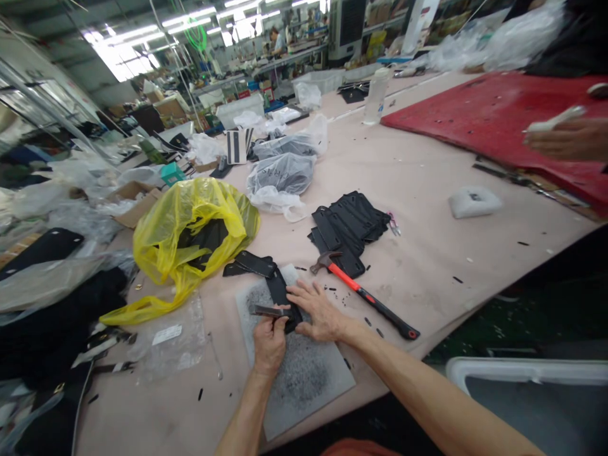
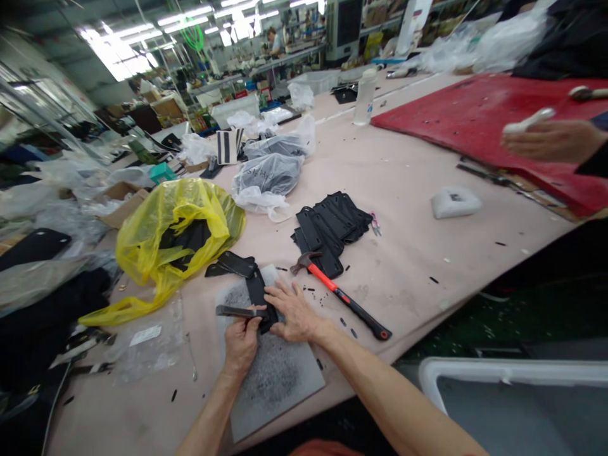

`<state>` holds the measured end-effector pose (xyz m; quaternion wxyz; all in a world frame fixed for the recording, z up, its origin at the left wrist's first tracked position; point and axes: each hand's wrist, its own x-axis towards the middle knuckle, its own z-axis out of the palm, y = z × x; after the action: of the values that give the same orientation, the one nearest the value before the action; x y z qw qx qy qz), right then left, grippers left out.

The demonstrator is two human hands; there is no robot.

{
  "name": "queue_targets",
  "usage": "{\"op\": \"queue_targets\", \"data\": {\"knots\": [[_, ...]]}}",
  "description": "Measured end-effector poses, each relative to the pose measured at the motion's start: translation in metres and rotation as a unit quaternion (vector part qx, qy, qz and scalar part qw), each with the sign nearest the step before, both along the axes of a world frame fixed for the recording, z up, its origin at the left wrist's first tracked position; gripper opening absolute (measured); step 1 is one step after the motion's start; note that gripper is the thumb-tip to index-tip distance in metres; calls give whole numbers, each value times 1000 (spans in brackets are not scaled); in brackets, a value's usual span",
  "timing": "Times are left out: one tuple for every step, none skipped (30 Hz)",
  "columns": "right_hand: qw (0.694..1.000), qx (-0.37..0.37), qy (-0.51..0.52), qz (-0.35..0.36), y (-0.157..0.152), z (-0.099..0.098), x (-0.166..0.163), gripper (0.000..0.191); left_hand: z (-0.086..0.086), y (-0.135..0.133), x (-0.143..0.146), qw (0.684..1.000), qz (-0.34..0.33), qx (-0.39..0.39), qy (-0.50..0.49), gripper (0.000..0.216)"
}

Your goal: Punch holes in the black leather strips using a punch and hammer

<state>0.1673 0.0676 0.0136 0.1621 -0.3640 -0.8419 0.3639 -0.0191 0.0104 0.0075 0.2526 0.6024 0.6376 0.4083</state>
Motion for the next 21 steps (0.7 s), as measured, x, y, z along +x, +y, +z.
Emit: {"op": "queue_targets", "data": {"knots": [[1000, 0, 3, -1, 0, 0, 0, 79, 0, 0, 0, 1000, 0, 1, 4, 27], [1000, 0, 5, -2, 0, -1, 0, 79, -1, 0, 0, 1000, 0, 3, 9, 28], [1000, 0, 7, -3, 1, -1, 1, 80, -1, 0, 1, 1000, 1, 4, 15, 28], [1000, 0, 9, -4, 1, -1, 1, 80, -1, 0, 1, 1000, 0, 6, 22, 28], [1000, -1, 10, -4, 1, -1, 1, 81, -1, 0, 1, 1000, 0, 6, 29, 28], [1000, -2, 11, -5, 1, -1, 1, 81, 0, 0, 2, 999, -1, 6, 36, 28], [1000, -4, 12, -5, 1, 0, 1, 81, 1, 0, 2, 999, -2, 7, 41, 28], [1000, -6, 12, -5, 1, 0, 1, 81, 2, 0, 2, 999, -1, 6, 45, 28], [1000, -6, 11, -5, 1, 1, 1, 81, 2, 0, 2, 999, 1, 4, 48, 28], [1000, -7, 11, -5, 1, 1, 1, 81, 3, -1, 2, 999, 3, -1, 48, 28], [1000, -6, 11, -5, 1, 1, 2, 81, 3, -1, 2, 999, 5, -7, 47, 28], [1000, -7, 11, -4, 1, 1, 2, 81, 3, -2, 2, 999, 8, -15, 43, 28], [1000, -7, 13, -3, 1, 1, 2, 81, 3, -2, 1, 999, 10, -22, 39, 28], [1000, -8, 15, -2, 2, 2, 3, 81, 3, -3, 1, 999, 12, -27, 34, 28], [1000, -10, 17, -1, 2, 2, 3, 81, 3, -4, 0, 999, 13, -29, 31, 28], [1000, -11, 18, 1, 2, 2, 4, 81, 2, -4, 0, 999, 15, -29, 30, 28], [1000, -12, 19, 2, 2, 2, 5, 81, 2, -5, 0, 999, 15, -28, 31, 27], [1000, -12, 19, 3, 3, 2, 5, 80, 3, -5, 0, 999, 13, -27, 33, 27], [1000, -13, 19, 4, 3, 2, 5, 80, 3, -5, 0, 999, 11, -26, 37, 27], [1000, -13, 19, 4, 3, 2, 6, 80, 4, -5, 0, 999, 8, -27, 41, 27], [1000, -13, 19, 4, 3, 2, 6, 80, 5, -5, 1, 999, 5, -27, 46, 27]]}}
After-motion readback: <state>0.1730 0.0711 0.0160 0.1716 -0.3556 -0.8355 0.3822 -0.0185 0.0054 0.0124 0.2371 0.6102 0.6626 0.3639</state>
